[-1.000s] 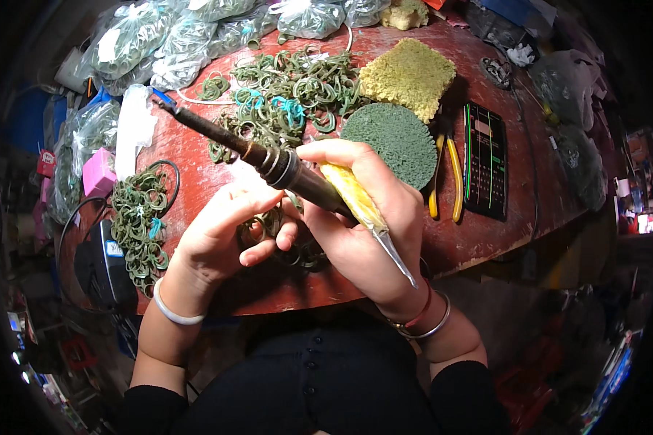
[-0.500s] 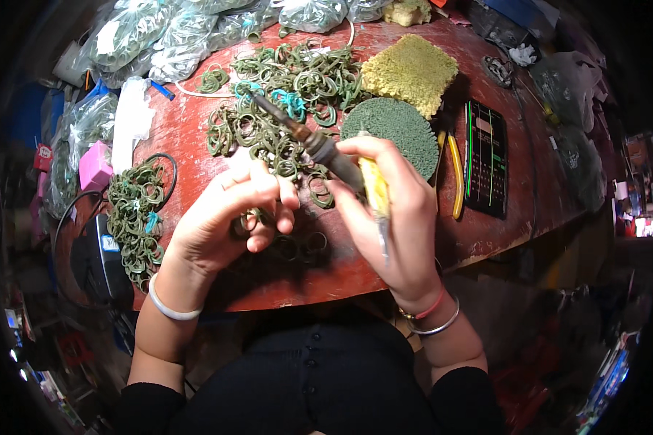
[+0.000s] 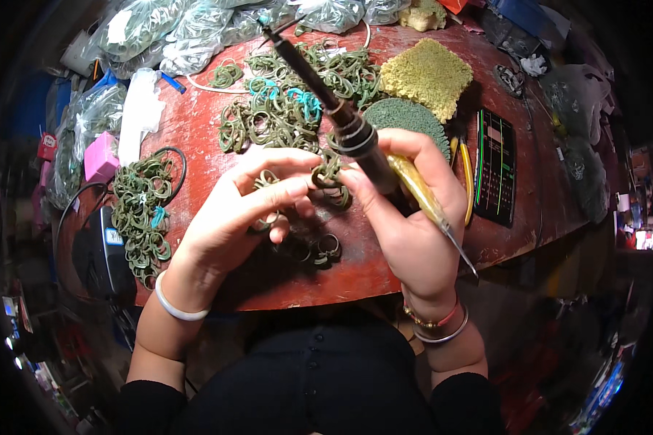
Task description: Soldering small metal components using a soldering iron on a workspace.
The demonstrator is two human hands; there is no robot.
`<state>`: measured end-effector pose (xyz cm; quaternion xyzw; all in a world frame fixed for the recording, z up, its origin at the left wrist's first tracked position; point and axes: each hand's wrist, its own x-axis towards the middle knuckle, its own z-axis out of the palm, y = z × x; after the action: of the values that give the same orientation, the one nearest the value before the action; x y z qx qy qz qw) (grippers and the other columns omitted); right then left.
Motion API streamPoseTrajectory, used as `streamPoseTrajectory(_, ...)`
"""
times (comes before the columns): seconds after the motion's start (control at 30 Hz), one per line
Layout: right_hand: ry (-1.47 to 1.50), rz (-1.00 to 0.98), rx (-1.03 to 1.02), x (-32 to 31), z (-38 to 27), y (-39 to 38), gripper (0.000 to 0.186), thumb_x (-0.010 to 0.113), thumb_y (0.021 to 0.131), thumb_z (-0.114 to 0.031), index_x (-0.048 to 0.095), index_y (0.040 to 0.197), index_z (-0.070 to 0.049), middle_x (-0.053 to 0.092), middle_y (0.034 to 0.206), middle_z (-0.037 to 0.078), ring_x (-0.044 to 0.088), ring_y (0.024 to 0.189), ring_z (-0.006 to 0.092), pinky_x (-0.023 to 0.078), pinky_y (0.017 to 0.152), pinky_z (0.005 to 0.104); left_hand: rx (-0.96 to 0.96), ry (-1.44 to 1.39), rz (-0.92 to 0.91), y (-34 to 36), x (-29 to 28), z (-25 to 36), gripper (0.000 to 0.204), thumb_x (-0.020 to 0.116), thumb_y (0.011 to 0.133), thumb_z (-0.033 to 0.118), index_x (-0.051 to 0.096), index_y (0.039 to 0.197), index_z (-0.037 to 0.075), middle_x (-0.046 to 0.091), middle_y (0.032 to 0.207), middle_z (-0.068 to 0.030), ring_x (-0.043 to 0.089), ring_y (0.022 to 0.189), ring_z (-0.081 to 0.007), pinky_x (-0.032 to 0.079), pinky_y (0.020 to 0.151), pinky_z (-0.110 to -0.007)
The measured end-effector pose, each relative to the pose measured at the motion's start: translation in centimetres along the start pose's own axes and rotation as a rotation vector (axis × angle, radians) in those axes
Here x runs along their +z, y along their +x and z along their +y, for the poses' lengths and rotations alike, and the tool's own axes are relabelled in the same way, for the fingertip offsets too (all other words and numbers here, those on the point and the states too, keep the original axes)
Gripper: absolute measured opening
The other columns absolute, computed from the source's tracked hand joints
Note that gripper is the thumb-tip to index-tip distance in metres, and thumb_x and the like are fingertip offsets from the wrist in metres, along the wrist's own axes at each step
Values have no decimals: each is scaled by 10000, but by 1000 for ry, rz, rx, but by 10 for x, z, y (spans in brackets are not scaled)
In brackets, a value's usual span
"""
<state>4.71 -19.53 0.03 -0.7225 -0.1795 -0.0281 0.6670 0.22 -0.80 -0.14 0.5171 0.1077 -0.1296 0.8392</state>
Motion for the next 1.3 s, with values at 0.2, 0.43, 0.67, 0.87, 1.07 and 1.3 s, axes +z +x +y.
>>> streamPoseTrajectory(0.2, 75, -84, -18, -2, 3, -5, 309, 659, 794, 111, 563, 1073, 18, 654, 992, 69, 625, 909, 108, 489, 839, 254, 125, 159, -45, -2, 2, -1, 248, 707, 848, 112, 627, 1063, 18, 641, 952, -64, 616, 703, -79, 500, 544, -213)
streamPoseTrajectory(0.43, 43, -119, -5, -14, -2, -7, 357, 679, 785, 88, 553, 1110, 10, 647, 1007, 64, 620, 943, 114, 480, 855, 251, 165, 222, -45, -2, 5, -3, 224, 702, 849, 100, 624, 1038, 7, 652, 933, -52, 597, 656, -61, 502, 548, -209)
streamPoseTrajectory(0.67, 19, -137, -41, -7, -1, -9, 308, 686, 816, 48, 575, 1101, 15, 652, 1001, 59, 614, 927, 99, 486, 819, 233, 82, 136, -56, 0, 5, -1, 176, 698, 834, 55, 619, 988, 21, 633, 1041, -92, 614, 743, -92, 484, 525, -205)
streamPoseTrajectory(0.87, 18, 55, 172, -9, -27, -13, 273, 603, 883, -16, 596, 1150, 43, 698, 848, 76, 474, 556, -5, 343, 513, 145, 164, 137, -27, 2, -1, -4, 144, 726, 816, 72, 623, 907, 26, 626, 1095, -137, 600, 716, -90, 494, 546, -212)
streamPoseTrajectory(1.07, -79, 46, 0, -2, -8, -15, 160, 610, 867, 27, 646, 1022, 37, 667, 1038, 111, 645, 798, 117, 512, 732, 235, 245, 222, -5, 2, 2, -5, 136, 727, 788, 18, 610, 852, 41, 614, 1143, -139, 578, 739, -81, 466, 538, -199)
streamPoseTrajectory(1.3, 124, 44, 82, 9, -16, -24, 237, 678, 831, 20, 612, 1059, 20, 649, 939, 39, 581, 853, 65, 469, 755, 217, 319, 231, 78, 4, 4, -13, 170, 729, 762, -39, 602, 847, 38, 609, 1059, -85, 557, 679, -71, 428, 518, -185)
